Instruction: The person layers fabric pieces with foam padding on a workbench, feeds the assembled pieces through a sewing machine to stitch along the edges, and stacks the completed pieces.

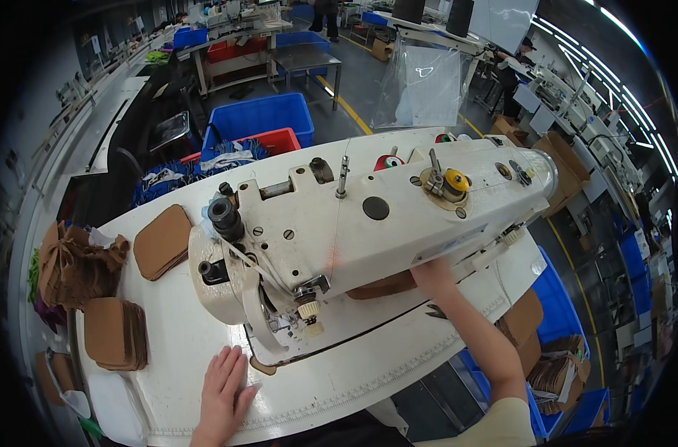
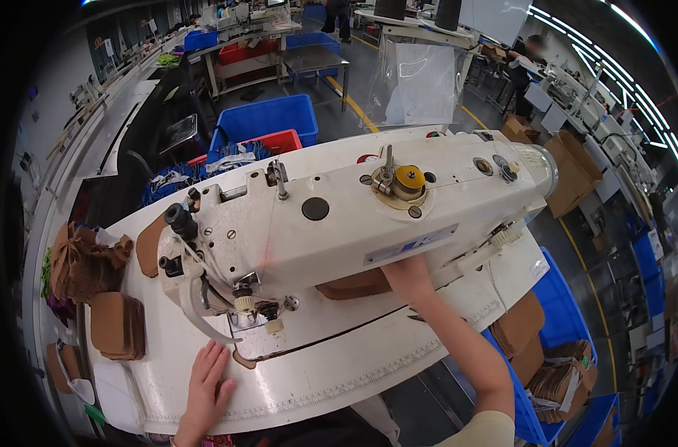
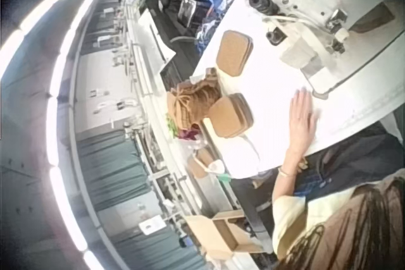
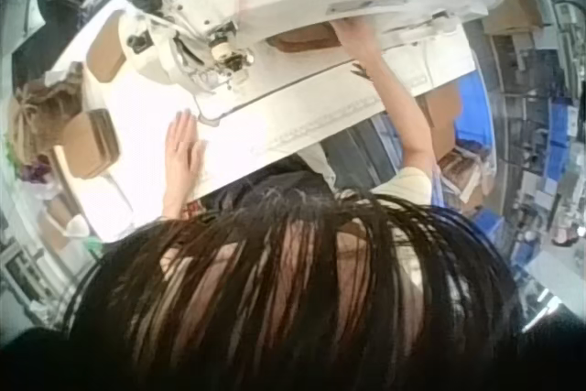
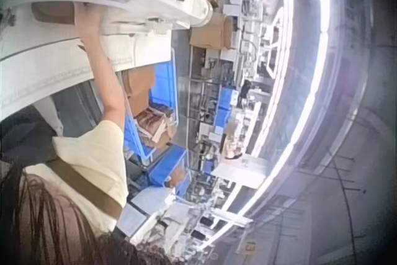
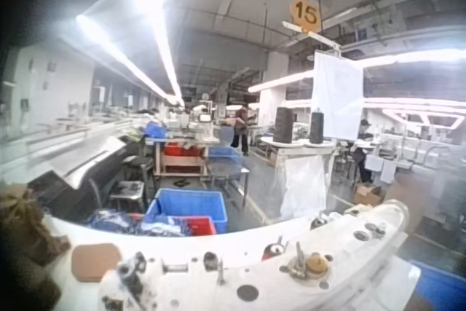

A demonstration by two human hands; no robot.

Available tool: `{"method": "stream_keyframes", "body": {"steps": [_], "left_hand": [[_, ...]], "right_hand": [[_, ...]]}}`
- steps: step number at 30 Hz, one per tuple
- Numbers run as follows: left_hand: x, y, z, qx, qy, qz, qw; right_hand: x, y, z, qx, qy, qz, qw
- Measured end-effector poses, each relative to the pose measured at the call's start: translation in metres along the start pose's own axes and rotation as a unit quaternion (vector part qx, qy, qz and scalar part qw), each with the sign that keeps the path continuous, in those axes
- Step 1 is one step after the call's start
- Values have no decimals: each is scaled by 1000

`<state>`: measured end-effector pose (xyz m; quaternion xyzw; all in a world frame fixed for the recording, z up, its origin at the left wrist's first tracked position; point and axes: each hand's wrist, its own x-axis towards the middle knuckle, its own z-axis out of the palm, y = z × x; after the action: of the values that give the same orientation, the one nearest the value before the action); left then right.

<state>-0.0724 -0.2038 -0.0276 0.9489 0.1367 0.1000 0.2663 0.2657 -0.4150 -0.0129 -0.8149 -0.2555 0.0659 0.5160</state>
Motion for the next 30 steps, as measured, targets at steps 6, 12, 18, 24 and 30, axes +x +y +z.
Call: {"method": "stream_keyframes", "body": {"steps": [6, 12, 18, 24, 30], "left_hand": [[4, 36, -7, -71, 82, -2, 994], [3, 37, 9, 47, -34, 59, 997], [-13, -10, -17, 44, -36, 21, 998], [-54, -28, -39, 8, 161, -44, 986], [-132, -53, -101, 56, 437, -286, 851]], "right_hand": [[-107, -39, 61, -278, -78, -427, 857], [-149, -44, 86, -219, -245, -397, 857], [-149, -53, 104, -173, -307, -393, 849], [-147, -71, 120, -155, -342, -400, 836], [-150, -63, 105, -112, -301, -380, 868]]}}
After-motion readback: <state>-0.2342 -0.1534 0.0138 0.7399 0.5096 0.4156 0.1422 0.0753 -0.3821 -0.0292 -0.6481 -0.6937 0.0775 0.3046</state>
